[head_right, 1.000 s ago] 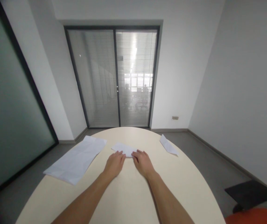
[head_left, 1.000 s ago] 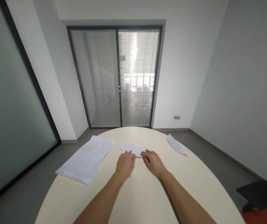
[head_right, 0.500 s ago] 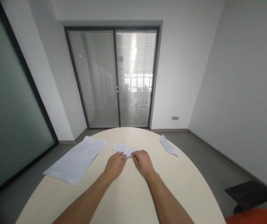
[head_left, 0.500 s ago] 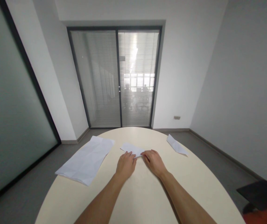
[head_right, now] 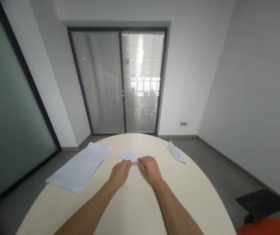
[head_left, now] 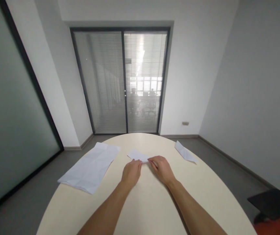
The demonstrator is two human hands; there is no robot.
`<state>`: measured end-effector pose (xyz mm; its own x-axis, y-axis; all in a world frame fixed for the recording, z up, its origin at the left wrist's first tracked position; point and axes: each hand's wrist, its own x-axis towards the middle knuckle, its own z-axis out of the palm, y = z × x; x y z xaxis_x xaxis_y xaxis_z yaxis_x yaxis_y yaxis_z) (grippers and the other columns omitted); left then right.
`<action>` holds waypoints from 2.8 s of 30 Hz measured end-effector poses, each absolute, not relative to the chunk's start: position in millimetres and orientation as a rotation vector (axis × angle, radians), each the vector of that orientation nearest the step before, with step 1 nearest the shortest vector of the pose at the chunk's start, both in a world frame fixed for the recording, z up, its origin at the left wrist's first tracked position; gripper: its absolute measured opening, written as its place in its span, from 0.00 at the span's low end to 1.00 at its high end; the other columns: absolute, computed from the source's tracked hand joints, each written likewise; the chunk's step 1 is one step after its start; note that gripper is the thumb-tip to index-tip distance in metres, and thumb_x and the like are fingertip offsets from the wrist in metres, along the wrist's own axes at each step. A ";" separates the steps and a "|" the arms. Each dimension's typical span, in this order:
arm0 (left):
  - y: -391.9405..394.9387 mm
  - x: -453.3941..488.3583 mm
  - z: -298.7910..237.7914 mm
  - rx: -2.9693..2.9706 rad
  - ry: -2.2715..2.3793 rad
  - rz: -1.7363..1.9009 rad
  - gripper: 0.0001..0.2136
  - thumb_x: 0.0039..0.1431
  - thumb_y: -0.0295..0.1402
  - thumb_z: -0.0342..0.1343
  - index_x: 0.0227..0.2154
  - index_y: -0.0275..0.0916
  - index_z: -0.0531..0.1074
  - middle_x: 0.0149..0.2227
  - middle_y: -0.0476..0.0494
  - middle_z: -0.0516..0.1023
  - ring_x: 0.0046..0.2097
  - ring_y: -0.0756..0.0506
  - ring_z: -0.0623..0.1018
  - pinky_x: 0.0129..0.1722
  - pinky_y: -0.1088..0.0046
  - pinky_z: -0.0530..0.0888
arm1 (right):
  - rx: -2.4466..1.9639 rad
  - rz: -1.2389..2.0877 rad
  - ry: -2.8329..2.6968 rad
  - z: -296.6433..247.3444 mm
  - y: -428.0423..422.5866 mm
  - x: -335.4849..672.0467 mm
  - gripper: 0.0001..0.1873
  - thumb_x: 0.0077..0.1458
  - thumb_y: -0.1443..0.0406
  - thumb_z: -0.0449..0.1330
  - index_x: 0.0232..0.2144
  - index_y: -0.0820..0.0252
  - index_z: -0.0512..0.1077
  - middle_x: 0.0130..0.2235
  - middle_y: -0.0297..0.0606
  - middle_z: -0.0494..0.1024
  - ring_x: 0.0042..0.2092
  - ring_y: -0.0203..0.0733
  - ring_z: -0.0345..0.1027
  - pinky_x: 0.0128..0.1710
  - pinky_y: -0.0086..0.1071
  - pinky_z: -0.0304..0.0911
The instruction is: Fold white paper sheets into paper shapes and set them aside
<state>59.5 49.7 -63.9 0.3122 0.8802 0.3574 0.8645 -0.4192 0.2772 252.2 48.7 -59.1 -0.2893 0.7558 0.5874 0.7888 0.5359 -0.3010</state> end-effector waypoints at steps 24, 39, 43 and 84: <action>49.5 59.1 -65.7 2.504 1.606 0.699 0.16 0.70 0.35 0.43 0.49 0.44 0.75 0.56 0.45 0.74 0.59 0.43 0.71 0.61 0.65 0.65 | -1.383 0.036 -2.088 -58.0 46.4 253.2 0.14 0.64 0.64 0.52 0.41 0.58 0.77 0.42 0.40 0.81 0.45 0.43 0.72 0.48 0.34 0.63; 50.0 59.4 -66.9 2.519 1.639 0.738 0.18 0.71 0.37 0.39 0.45 0.43 0.76 0.53 0.45 0.77 0.57 0.42 0.73 0.58 0.66 0.67 | -1.431 0.020 -2.040 -54.7 44.0 251.8 0.08 0.62 0.65 0.55 0.38 0.57 0.74 0.39 0.38 0.79 0.43 0.43 0.70 0.45 0.34 0.61; 49.0 59.8 -65.7 2.505 1.639 0.742 0.18 0.71 0.37 0.40 0.45 0.43 0.76 0.53 0.45 0.77 0.57 0.43 0.73 0.59 0.66 0.66 | -1.416 0.014 -2.049 -55.6 44.5 251.2 0.09 0.62 0.64 0.55 0.38 0.57 0.75 0.40 0.38 0.80 0.44 0.44 0.70 0.47 0.35 0.61; 52.1 59.0 -71.3 2.518 1.623 0.740 0.16 0.69 0.36 0.44 0.48 0.44 0.76 0.56 0.43 0.75 0.60 0.41 0.70 0.60 0.63 0.65 | -1.234 0.197 -2.156 -58.2 42.2 245.9 0.12 0.63 0.64 0.53 0.41 0.57 0.76 0.41 0.38 0.80 0.44 0.43 0.71 0.47 0.35 0.63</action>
